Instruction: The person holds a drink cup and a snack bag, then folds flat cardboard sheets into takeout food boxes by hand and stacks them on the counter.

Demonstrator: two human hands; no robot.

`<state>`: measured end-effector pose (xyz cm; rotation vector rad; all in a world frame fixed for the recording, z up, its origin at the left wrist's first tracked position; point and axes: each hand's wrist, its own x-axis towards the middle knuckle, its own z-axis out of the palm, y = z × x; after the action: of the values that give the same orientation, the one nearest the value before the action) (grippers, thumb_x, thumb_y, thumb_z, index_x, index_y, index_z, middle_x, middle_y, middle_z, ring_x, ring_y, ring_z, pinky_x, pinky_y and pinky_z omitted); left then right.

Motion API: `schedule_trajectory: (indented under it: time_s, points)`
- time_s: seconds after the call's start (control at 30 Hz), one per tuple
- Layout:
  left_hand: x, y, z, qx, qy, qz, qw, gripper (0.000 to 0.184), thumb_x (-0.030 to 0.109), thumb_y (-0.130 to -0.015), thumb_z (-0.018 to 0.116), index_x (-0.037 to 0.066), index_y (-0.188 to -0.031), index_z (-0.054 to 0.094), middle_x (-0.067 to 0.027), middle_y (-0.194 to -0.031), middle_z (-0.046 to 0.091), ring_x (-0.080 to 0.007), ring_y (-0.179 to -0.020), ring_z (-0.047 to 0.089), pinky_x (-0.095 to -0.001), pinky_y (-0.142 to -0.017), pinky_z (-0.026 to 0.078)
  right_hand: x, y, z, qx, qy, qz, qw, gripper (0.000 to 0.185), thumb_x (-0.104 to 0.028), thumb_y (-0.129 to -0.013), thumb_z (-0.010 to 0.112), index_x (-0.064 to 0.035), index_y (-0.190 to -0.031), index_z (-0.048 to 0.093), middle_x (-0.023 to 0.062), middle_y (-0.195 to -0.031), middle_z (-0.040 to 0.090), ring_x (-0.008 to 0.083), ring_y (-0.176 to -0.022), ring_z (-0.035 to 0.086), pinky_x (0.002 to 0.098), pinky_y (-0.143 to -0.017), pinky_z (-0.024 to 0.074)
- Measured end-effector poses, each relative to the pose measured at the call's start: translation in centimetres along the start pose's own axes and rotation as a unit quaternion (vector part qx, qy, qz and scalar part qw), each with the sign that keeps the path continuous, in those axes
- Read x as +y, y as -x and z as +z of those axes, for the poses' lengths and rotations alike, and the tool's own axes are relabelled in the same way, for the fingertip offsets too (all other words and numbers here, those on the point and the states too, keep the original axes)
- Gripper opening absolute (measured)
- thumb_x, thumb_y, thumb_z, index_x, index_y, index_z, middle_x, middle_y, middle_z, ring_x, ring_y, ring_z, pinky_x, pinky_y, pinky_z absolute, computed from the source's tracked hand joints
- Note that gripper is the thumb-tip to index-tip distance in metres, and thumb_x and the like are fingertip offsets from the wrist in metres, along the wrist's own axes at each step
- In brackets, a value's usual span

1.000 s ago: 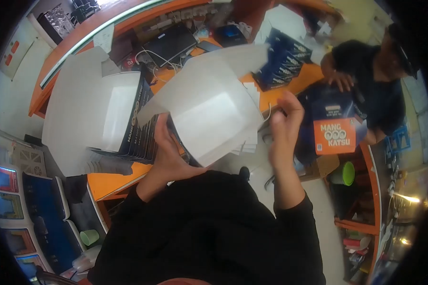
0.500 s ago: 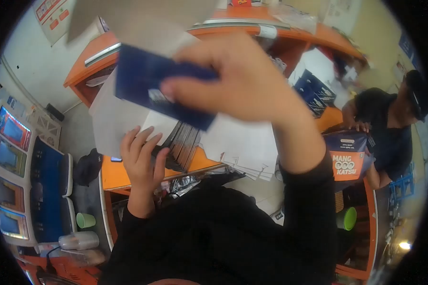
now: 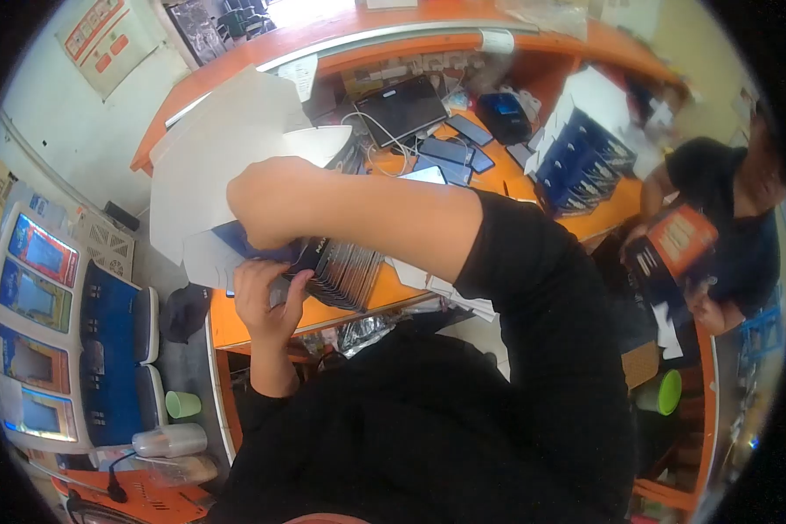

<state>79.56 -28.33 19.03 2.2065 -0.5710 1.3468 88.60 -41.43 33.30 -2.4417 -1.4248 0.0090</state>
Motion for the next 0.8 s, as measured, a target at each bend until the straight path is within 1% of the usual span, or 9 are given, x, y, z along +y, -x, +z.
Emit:
schedule_trajectory:
  time_s: [0.2, 0.3, 0.4, 0.53, 0.57, 0.6, 0.67, 0.77, 0.8]
  points:
    - [0.1, 0.5, 1.0, 0.015, 0.01, -0.009, 1.0, 0.029, 0.01, -0.063, 0.087, 0.006, -0.082, 0.065, -0.0061, -0.079, 0.064, -0.0262, -0.078, 0.057, -0.037, -0.073, 0.044, 0.4, 1.6, -1.0, -0.024, 0.023, 0.003, 0.999, 0.018, -0.013, -0.068, 0.064, 0.0037, -0.074, 0.069, 0.0242, -0.073, 0.066, 0.0375, -0.068, 0.068, 0.0419, -0.058, 0.0546]
    - [0.9, 0.0, 1.4, 0.009, 0.018, -0.002, 1.0, 0.026, 0.008, -0.064, 0.086, 0.007, -0.081, 0.066, -0.0059, -0.078, 0.064, -0.026, -0.079, 0.057, -0.0385, -0.074, 0.043, 1.3, 2.0, 1.1, 0.068, 0.025, -0.033, 0.997, 0.018, -0.014, -0.067, 0.066, 0.0025, -0.073, 0.069, 0.0232, -0.072, 0.067, 0.0366, -0.068, 0.069, 0.0413, -0.058, 0.0553]
    - [1.2, -0.1, 1.3, -0.031, 0.02, 0.003, 0.999, 0.022, 0.004, -0.066, 0.083, 0.007, -0.08, 0.066, -0.0063, -0.08, 0.065, -0.0258, -0.08, 0.057, -0.0406, -0.077, 0.043, 1.2, 1.5, 3.5, 0.096, 0.013, -0.011, 0.995, 0.018, -0.016, -0.066, 0.067, 0.0013, -0.072, 0.07, 0.022, -0.073, 0.068, 0.0353, -0.068, 0.07, 0.0409, -0.058, 0.0558]
    - [0.0, 0.8, 1.8, -0.018, 0.027, -0.016, 0.999, 0.017, 0.0, -0.071, 0.077, 0.007, -0.081, 0.065, -0.0058, -0.081, 0.066, -0.0248, -0.075, 0.058, -0.036, -0.082, 0.043, 0.4, 1.6, 5.5, 0.106, -0.015, 0.009, 0.994, 0.02, -0.019, -0.067, 0.067, 0.0, -0.074, 0.071, 0.0204, -0.073, 0.068, 0.0339, -0.068, 0.07, 0.0385, -0.057, 0.0559]
    - [-0.4, 1.4, 1.7, -0.015, 0.04, -0.019, 0.999, 0.015, 0.0, -0.073, 0.076, 0.007, -0.081, 0.065, -0.0058, -0.081, 0.066, -0.024, -0.074, 0.058, -0.0359, -0.083, 0.043, 0.3, 1.7, 5.5, 0.083, -0.026, 0.014, 0.996, 0.023, -0.022, -0.076, 0.065, -0.0004, -0.075, 0.072, 0.0193, -0.073, 0.069, 0.0333, -0.067, 0.069, 0.0371, -0.057, 0.0551]
    - [-0.8, 2.0, 1.8, -0.012, 0.053, -0.022, 0.998, 0.014, 0.0, -0.074, 0.075, 0.006, -0.082, 0.066, -0.0058, -0.081, 0.066, -0.0233, -0.073, 0.058, -0.0357, -0.084, 0.044, 0.2, 2.0, 5.6, 0.083, -0.047, 0.009, 0.995, 0.026, -0.025, -0.08, 0.064, -0.0009, -0.075, 0.072, 0.0189, -0.073, 0.069, 0.0334, -0.067, 0.069, 0.0376, -0.058, 0.0548]
    - [-1.4, 3.1, 2.0, -0.01, 0.091, -0.041, 0.995, 0.021, 0.002, -0.069, 0.077, 0.005, -0.085, 0.066, -0.0067, -0.086, 0.065, -0.0288, -0.08, 0.058, -0.0402, -0.083, 0.043, -0.2, 2.9, 5.9, 0.079, -0.092, -0.004, 0.993, 0.032, -0.03, -0.086, 0.062, -0.0018, -0.074, 0.073, 0.018, -0.073, 0.069, 0.0337, -0.069, 0.069, 0.0386, -0.06, 0.0541]
    - [-1.3, 2.8, 1.7, -0.034, 0.109, -0.058, 0.992, 0.028, 0.003, -0.065, 0.079, 0.004, -0.088, 0.064, -0.0067, -0.088, 0.063, -0.0312, -0.084, 0.057, -0.0421, -0.082, 0.043, 0.0, 3.6, 4.7, -0.007, -0.138, 0.037, 0.99, 0.042, -0.04, -0.093, 0.056, -0.0037, -0.082, 0.073, 0.0163, -0.083, 0.069, 0.0333, -0.071, 0.068, 0.0415, -0.061, 0.0522]
    - [-1.2, 2.6, 1.6, -0.035, 0.098, -0.054, 0.993, 0.028, 0.003, -0.064, 0.08, 0.004, -0.087, 0.064, -0.0064, -0.087, 0.062, -0.0308, -0.083, 0.057, -0.0417, -0.081, 0.043, 0.2, 3.7, 5.9, 0.117, -0.137, 0.016, 0.984, 0.037, -0.039, -0.091, 0.058, -0.0048, -0.087, 0.071, 0.0155, -0.088, 0.068, 0.0323, -0.074, 0.067, 0.0418, -0.063, 0.0514]
